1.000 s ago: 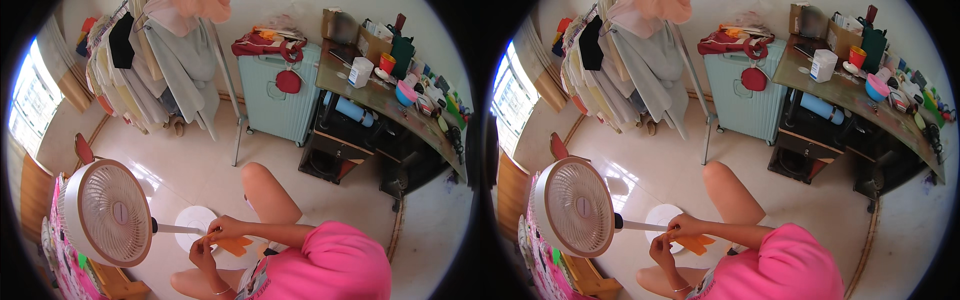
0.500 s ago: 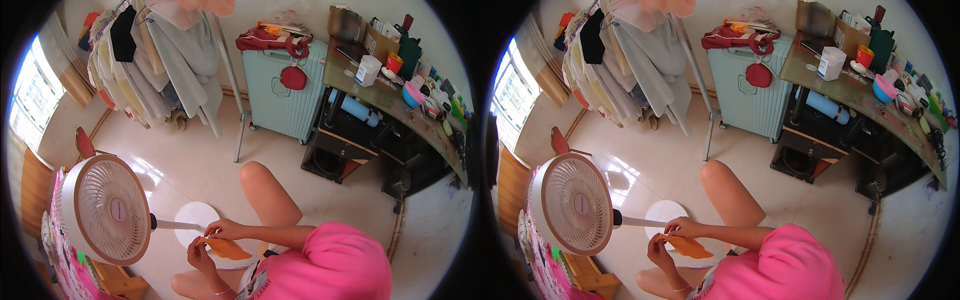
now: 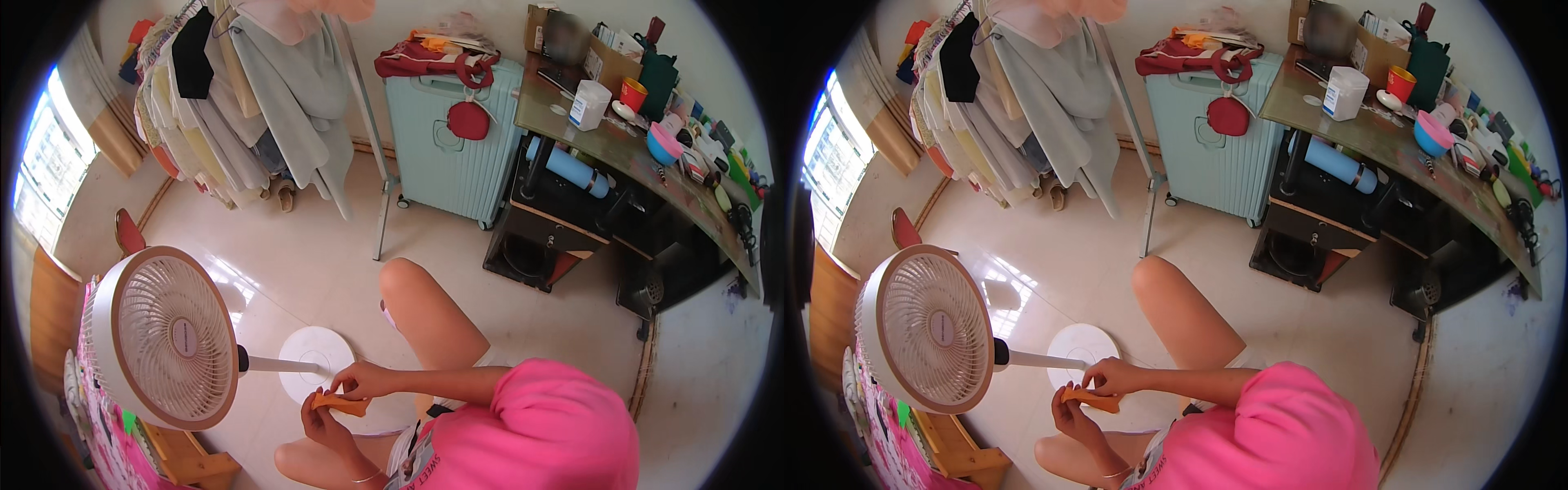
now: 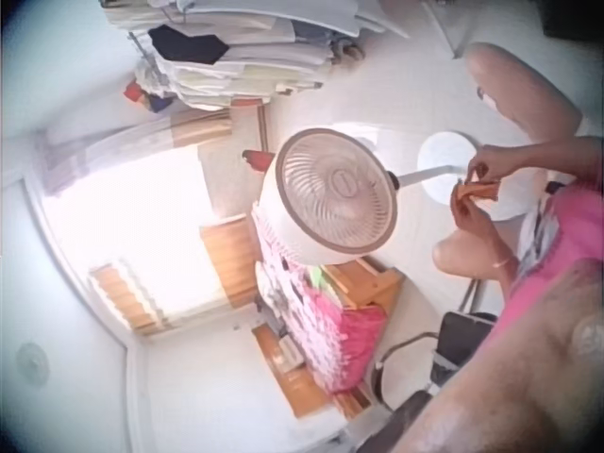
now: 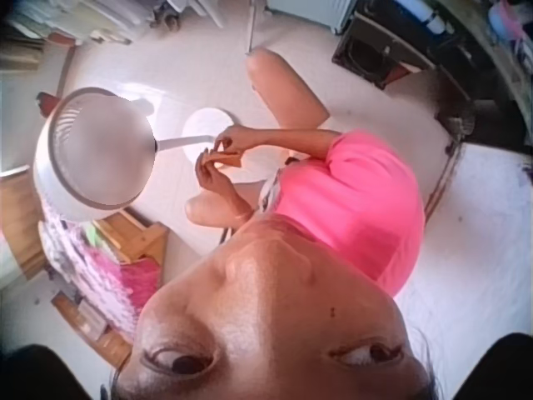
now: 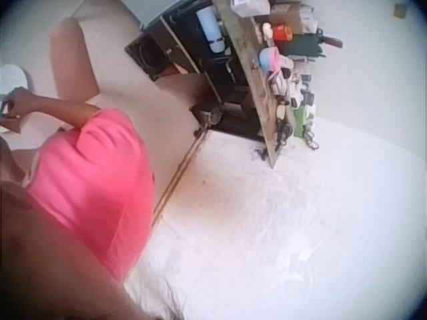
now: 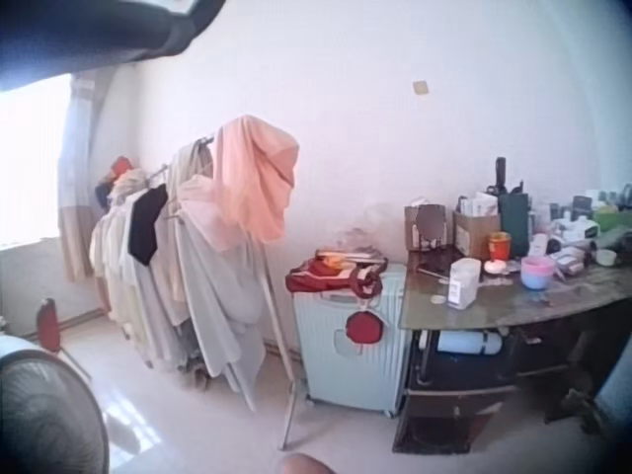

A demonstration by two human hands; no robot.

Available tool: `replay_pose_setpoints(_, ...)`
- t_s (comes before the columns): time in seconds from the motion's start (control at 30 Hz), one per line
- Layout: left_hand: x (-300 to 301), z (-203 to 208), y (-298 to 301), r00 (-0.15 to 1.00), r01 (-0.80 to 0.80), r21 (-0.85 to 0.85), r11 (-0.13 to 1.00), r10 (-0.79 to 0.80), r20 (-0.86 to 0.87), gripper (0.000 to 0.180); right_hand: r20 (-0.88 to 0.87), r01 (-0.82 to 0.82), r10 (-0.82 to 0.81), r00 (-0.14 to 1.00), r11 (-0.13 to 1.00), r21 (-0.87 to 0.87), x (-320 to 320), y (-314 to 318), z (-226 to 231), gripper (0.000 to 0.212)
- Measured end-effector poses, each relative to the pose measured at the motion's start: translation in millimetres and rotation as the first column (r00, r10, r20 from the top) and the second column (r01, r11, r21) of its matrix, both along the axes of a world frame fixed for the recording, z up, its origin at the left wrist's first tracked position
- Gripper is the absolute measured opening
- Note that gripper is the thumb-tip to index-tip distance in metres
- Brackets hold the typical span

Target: The person is cleaning the front grill of a white standing fan by hand using an orange cloth and a cotton swab to wipe between the slats.

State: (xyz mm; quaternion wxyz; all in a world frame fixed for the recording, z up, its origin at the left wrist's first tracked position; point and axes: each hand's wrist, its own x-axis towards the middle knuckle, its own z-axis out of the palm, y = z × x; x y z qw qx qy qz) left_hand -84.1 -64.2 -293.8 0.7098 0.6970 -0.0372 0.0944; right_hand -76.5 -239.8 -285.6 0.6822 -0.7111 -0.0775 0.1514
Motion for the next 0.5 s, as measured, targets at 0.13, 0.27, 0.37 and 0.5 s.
replay_pose_setpoints(0.13,1.8,6.8,-11.9,0.998,0.036,0.065,0.997,-0.039,0.044,0.030,0.188,0.131,-0.140,0.972,0.990,0.058,9.9,-2.0,-10.4,0.018)
replay_pose_setpoints(0.27,2.3,2.8,-9.4,0.997,0.034,-0.020,0.999,-0.035,-0.063,0.032,0.277,0.175,-0.168,0.946,0.985,-0.001,14.9,-9.5,-13.7,0.020)
replay_pose_setpoints(0.37,4.8,0.8,-6.7,0.980,0.077,-0.190,0.979,-0.109,-0.164,0.034,0.248,0.208,-0.179,0.952,0.974,-0.095,14.1,-10.9,-1.1,0.022)
replay_pose_setpoints(0.5,10.5,-2.3,-4.3,0.941,0.156,-0.362,0.919,-0.250,-0.227,0.035,0.448,0.242,-0.146,0.882,0.956,-0.166,14.0,-11.4,19.7,0.018)
